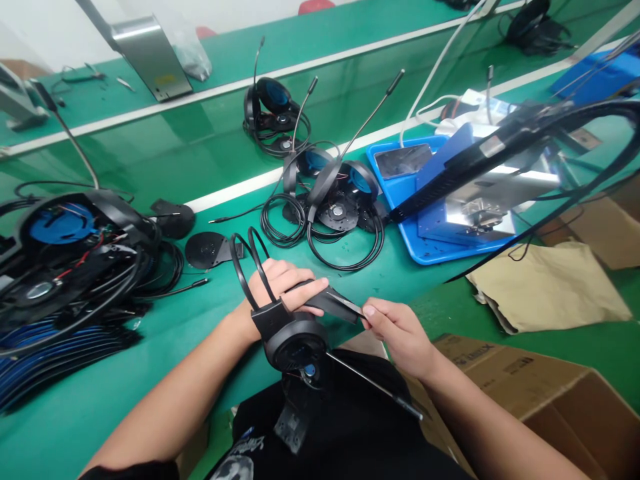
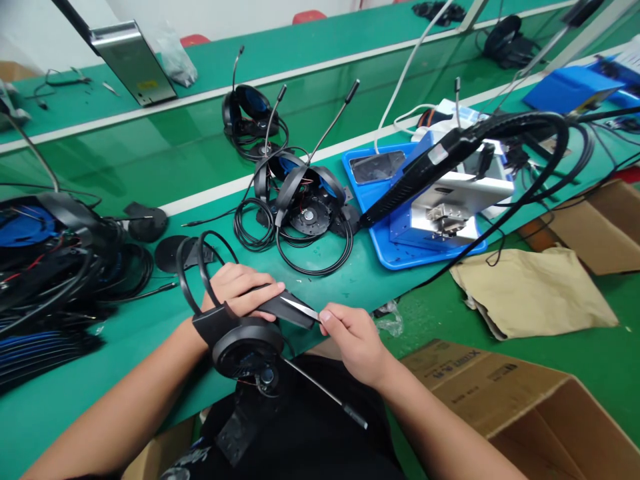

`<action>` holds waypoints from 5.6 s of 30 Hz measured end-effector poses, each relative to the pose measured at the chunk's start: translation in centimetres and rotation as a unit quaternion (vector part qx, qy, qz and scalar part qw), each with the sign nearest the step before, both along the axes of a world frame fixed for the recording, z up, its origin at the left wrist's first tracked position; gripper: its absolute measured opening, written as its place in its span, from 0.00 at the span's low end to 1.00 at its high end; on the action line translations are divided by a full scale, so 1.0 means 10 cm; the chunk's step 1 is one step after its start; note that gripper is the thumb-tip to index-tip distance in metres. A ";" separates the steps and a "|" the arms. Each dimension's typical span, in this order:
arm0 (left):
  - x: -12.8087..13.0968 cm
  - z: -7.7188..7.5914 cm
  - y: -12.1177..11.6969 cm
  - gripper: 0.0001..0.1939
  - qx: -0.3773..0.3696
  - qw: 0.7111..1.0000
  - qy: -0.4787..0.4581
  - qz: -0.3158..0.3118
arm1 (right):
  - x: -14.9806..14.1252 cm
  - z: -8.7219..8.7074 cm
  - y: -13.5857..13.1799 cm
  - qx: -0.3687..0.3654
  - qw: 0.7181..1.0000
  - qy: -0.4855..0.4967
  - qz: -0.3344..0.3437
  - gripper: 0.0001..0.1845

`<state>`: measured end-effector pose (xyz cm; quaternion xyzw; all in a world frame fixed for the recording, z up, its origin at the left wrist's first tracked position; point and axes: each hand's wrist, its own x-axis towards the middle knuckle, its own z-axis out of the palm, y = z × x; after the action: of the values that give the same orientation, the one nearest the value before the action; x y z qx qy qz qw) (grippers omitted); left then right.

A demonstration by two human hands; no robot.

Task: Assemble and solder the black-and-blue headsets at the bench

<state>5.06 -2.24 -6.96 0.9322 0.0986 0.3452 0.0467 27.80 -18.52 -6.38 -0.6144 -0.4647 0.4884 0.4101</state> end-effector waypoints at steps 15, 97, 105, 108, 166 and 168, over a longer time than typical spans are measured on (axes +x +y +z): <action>0.00 -0.02 0.03 0.22 0.012 1.000 -0.018 -0.003 | -0.04 0.14 0.15 -0.012 1.000 0.019 0.019 0.32; -0.09 0.04 -0.05 0.17 -0.051 0.998 0.019 -0.004 | -0.12 0.08 0.02 -0.033 0.997 0.069 -0.012 0.32; -0.05 0.03 -0.03 0.17 -0.038 0.999 0.013 -0.014 | -0.16 -0.04 -0.10 -0.041 0.990 0.127 -0.042 0.29; -0.05 0.02 -0.01 0.18 -0.035 0.999 -0.003 -0.016 | -0.18 -0.07 -0.13 -0.044 0.985 0.155 -0.056 0.28; -0.05 -0.01 -0.01 0.18 -0.030 0.999 -0.006 -0.014 | -0.24 -0.02 -0.19 -0.012 0.985 0.134 -0.108 0.28; -0.05 -0.01 0.00 0.19 -0.027 0.999 -0.013 -0.014 | -0.24 -0.02 -0.21 -0.016 0.984 0.141 -0.108 0.27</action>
<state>4.58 -2.29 -7.02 0.9271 0.0945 0.3543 0.0778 25.43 -20.59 -6.61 -0.5922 -0.3249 0.5304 0.5122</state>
